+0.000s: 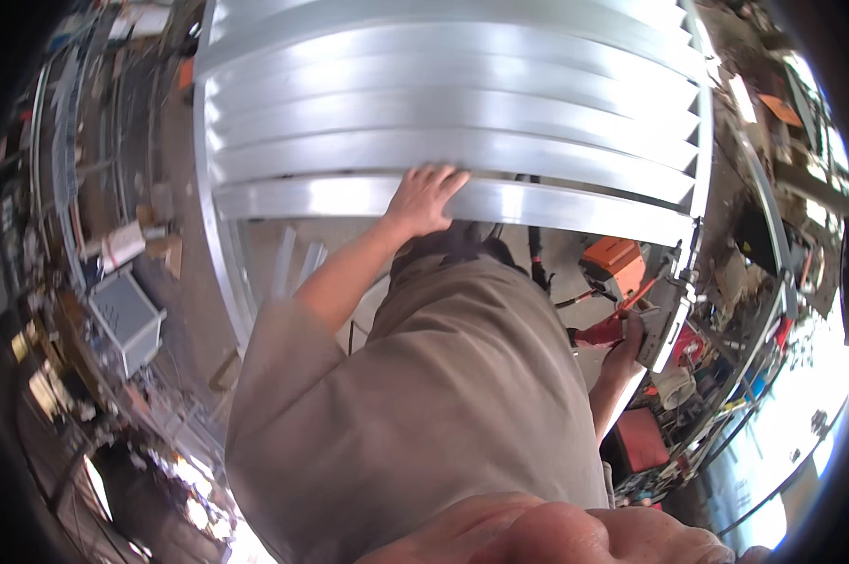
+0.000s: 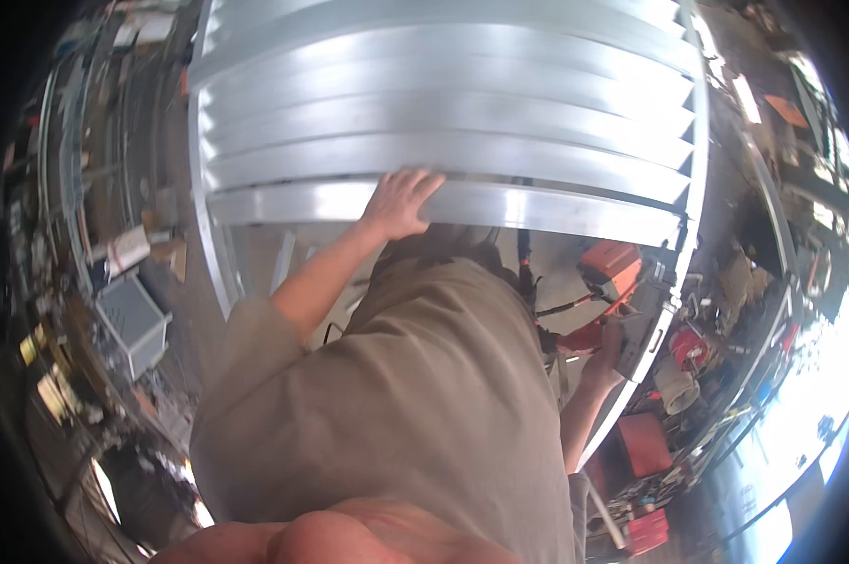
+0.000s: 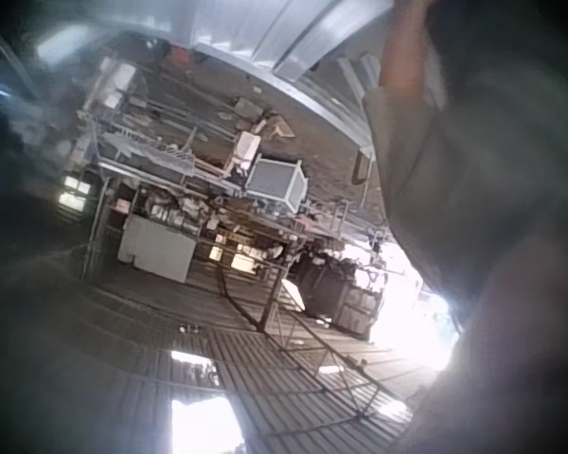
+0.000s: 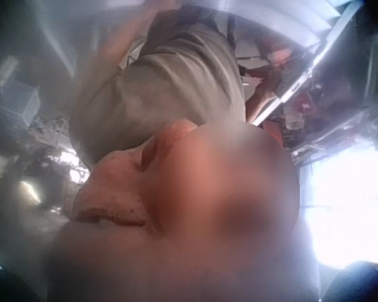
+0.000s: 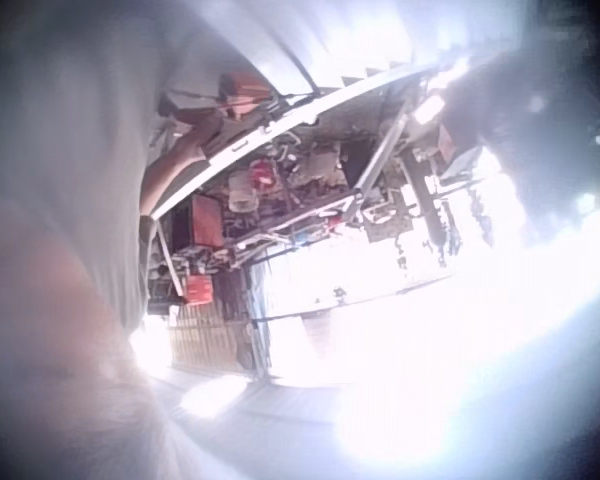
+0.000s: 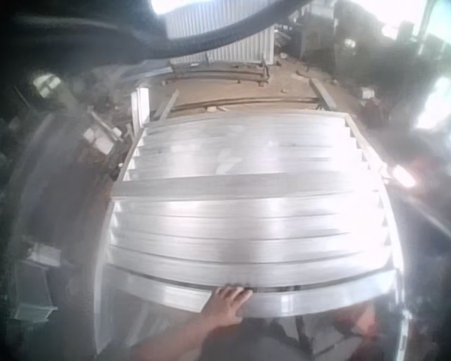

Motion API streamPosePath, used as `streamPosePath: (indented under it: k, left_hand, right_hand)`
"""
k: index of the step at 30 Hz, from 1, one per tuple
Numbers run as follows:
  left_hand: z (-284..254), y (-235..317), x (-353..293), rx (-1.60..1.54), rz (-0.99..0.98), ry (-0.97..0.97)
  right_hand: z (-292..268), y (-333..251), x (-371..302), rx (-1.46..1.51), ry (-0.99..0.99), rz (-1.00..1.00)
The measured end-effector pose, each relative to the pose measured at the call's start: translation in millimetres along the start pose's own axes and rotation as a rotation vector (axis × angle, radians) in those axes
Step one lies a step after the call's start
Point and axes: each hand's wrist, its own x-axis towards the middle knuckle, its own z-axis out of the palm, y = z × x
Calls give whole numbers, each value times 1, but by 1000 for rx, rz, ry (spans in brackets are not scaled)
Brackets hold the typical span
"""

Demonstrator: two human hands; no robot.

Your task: The person assembles a metal frame by placing long metal strips into a curved frame and securing them with a pneumatic nail gun. The person repeatedly picks up strips, aligns them, and fastens them in place.

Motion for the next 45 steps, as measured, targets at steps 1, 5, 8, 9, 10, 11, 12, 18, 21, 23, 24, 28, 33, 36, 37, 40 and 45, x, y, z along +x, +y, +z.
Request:
streamPosePath:
  k: [1, 5, 8, 9, 10, 11, 12, 18, 21, 23, 24, 28, 33, 36, 37, 40, 45]
  left_hand:
    - [1, -2, -3, -1, -7, -6]
    - [-1, -8, -6, -4, -16, -40]
    - [-3, -9, -7, 2, -12, -43]
    - [-3, -9, -7, 5, -13, -50]
    - [-3, -8, -6, 3, -12, -44]
    - [-2, -8, -6, 0, -16, -51]
    - [-1, -7, -7, -4, -19, -57]
    - [7, -8, -11, -3, -22, -60]
    - [13, -10, -10, -12, -17, -53]
    - [18, -13, -11, -11, -16, -30]
    - [20, -14, -10, -20, -5, -13]
    - [30, -23, -5, -137, 40, 91]
    - [32, -9, 7, -2, 55, 157]
    - [30, -3, 6, 45, -7, 151]
    - [31, -4, 7, 40, 1, 171]
    - [36, -6, 8, 40, -20, 178]
    - [41, -11, 12, 42, -31, 161]
  right_hand:
    - [0, 0, 0, 27, -12, 28]
    - [0, -4, -1, 14, -59, 71]
    - [1, -7, -1, 10, -49, 75]
    - [1, -7, -1, 21, -49, 86]
    - [1, -7, 0, 16, -35, 89]
    - [1, -6, 0, 13, -31, 90]
    - [0, -5, 1, 10, -43, 85]
    - [-3, -2, 5, -19, -109, 62]
    - [-5, 2, 6, 28, -110, 57]
    - [-8, 8, 7, 1, -82, 51]
    - [-10, 11, 8, -3, -87, 37]
    - [-12, 27, 5, 20, -69, 148]
    - [-22, 15, 8, -68, -83, -77]
    - [-16, 5, 1, -48, -64, -43]
    - [-14, 5, 1, -58, -49, -24]
    - [-15, 5, -3, -23, -43, 29]
    - [-16, 7, -6, -30, -60, 71]
